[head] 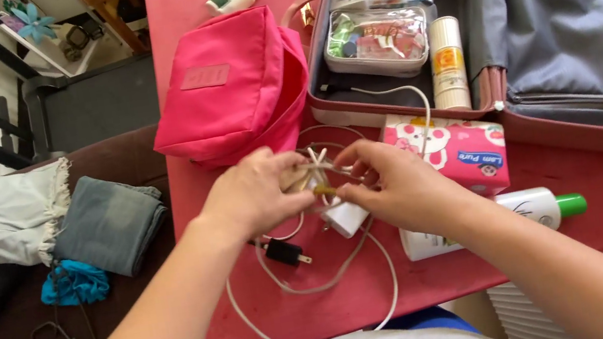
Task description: Packing clothes, undergarments, toiletries, and electronic cables into a suitcase and a pink pouch.
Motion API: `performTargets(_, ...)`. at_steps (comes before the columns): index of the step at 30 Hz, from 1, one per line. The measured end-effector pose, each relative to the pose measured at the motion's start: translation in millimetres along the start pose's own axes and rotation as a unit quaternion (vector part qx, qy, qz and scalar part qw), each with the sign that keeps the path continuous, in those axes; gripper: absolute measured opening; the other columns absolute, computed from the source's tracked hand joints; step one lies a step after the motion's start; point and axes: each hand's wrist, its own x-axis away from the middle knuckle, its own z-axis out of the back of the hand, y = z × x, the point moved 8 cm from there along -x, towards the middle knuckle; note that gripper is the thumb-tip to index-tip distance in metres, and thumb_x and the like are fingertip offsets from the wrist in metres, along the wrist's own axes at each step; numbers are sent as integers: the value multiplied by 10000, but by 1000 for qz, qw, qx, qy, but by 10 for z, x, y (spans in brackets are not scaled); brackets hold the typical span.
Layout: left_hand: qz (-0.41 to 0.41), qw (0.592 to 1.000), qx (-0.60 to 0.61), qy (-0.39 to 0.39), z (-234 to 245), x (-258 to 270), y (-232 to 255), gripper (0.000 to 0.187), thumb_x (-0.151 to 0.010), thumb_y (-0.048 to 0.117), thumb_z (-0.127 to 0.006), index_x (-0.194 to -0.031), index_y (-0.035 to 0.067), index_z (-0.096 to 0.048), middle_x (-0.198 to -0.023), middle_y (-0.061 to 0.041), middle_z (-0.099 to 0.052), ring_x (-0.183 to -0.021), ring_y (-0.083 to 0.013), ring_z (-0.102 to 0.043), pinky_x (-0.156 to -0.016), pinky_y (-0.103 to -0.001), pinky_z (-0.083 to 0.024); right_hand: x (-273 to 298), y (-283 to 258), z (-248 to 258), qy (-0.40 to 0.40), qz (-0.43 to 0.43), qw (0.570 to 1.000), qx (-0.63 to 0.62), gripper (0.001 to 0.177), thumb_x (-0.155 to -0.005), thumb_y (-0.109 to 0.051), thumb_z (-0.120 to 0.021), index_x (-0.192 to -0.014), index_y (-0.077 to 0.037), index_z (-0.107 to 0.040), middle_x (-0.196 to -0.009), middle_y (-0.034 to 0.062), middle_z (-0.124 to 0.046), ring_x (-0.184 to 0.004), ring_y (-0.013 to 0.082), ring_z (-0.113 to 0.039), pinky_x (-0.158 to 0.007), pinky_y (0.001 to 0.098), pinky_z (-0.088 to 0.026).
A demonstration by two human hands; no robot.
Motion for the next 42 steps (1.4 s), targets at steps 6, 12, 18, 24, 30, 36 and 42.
performTargets(6,66,995,63,-45,627,20,-104,675,-656,597,-747,-1223,231,-727,-1146,-108,-759,-1022,-228,-730,-892,-373,-550,-43,-309,235,5,25,967,-254,387,-937,-310,-660,-1278,-136,-601,-1032,-14,-721,-954,45,-683,-811,248,-557)
performTargets(12,81,882,444,-134,329,-272,-481,910,-816,860,-616,-1226,69,-804,-912,-108,-628,-839,-216,-653,-705,-398,-510,-484,-127,410,33,24,959,-280,299,-1036,-283,-608,-1158,-52,-751,-922,-3,-731,-711,44,-562,-638,228,-475)
performTargets(18,-39,615,778,-124,-128,-248,-239,723,-964,483,-681,-1486,58,-418,-1151,-103,-649,-896,-201,-663,-762,-398,-549,-513,90,32,-60,-28,805,-589,201,-1036,-298,-630,-1126,-127,-685,-805,-48,-607,-705,75,-577,-668,256,-505)
performTargets(24,-209,935,115,263,678,104,-25,935,-774,171,-864,-1557,54,-368,-1370,-289,-544,-1126,-372,-643,-929,-449,-562,-259,154,-105,-106,-154,919,-347,356,-910,-231,-631,-1242,-114,-682,-1034,-53,-773,-976,53,-692,-835,276,-493)
performTargets(30,-266,919,175,234,1510,337,529,825,-840,254,-787,-1531,46,-387,-1097,-126,-754,-988,-219,-780,-822,-325,-637,-327,-368,24,-99,-93,924,-357,433,-890,-266,-622,-1304,-138,-626,-1151,-15,-737,-962,66,-677,-726,258,-490)
performTargets(36,-177,877,376,240,2182,374,2,379,-988,298,-762,-1147,-36,-679,-1020,-156,-760,-904,-268,-719,-806,-368,-607,-369,-403,4,-183,-6,946,-269,437,-882,-155,-715,-1318,-126,-712,-1002,40,-670,-896,87,-614,-762,254,-510)
performTargets(42,-169,770,545,284,2102,245,-810,355,-981,295,-781,-1200,48,-653,-1073,-82,-728,-998,-226,-705,-869,-367,-628,-633,95,653,-46,60,997,-21,265,-903,-228,-641,-1105,-160,-798,-1128,24,-785,-1013,150,-723,-902,306,-577)
